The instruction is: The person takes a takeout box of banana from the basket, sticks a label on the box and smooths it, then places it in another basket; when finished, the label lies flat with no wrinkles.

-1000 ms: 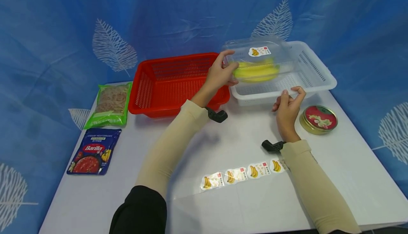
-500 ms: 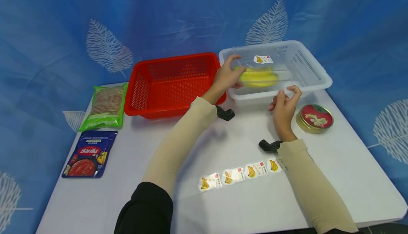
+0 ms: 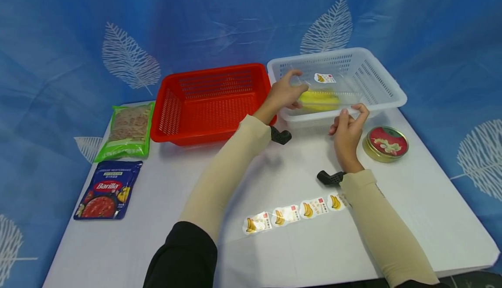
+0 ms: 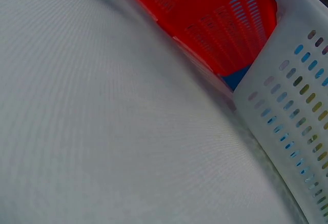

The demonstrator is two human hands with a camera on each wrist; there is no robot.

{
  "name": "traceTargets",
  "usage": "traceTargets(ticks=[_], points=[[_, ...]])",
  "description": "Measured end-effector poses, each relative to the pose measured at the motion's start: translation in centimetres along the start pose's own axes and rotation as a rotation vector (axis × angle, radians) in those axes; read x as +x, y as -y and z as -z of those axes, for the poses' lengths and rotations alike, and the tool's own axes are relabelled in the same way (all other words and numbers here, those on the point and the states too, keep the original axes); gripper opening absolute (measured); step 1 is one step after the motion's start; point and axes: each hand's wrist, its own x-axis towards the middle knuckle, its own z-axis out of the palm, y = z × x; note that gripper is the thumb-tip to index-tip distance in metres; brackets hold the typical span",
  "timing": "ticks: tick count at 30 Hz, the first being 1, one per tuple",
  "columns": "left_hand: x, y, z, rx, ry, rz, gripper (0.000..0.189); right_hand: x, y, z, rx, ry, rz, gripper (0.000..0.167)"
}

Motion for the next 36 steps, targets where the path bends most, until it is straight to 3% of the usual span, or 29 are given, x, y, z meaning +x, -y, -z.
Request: traceTargets(ticks=[6,10,14,19,22,28,33,36], points=[[0.1,-0.7,0.4,0.141,0.095,0.025,0.062,-0.2,0.2,-0.2,-0.003,-0.003,-0.003,0.021],[0.5,-1.0,0.4,0.204,0.150,0.075,0.065,-0.3,0.1,-0.2,-0.013,0.004,-0.006,0.022],[0.7,-1.2,0.1,0.236,0.159,0.121,0.070,-0.5,0.2,-0.2,-0.022,0.010,-0.014,0.023],[1.0,-1.1,-0.4,0.276,0.123,0.127,0.070,-0.5,0.3,-0.2,-0.040,0.014,-0.012,0.023],[1.1,-1.1,-0.9,0.348,0.090,0.109,0.062,-0.4,0.2,-0.2,-0.046,0.015,-0.005,0.023],[1.2,-0.8,-2.1,0.595,0.035,0.042,0.040,-0.4,-0.1,-0.5,-0.048,0.009,-0.001,0.023],[0.9,-0.5,-2.4,0.751,-0.026,-0.033,0.050,-0.3,-0.2,-0.6,-0.047,0.016,0.010,0.021],[0.1,-0.5,-1.8,0.781,-0.043,-0.095,0.057,-0.3,-0.4,-0.6,-0.058,0.018,0.007,0.022]])
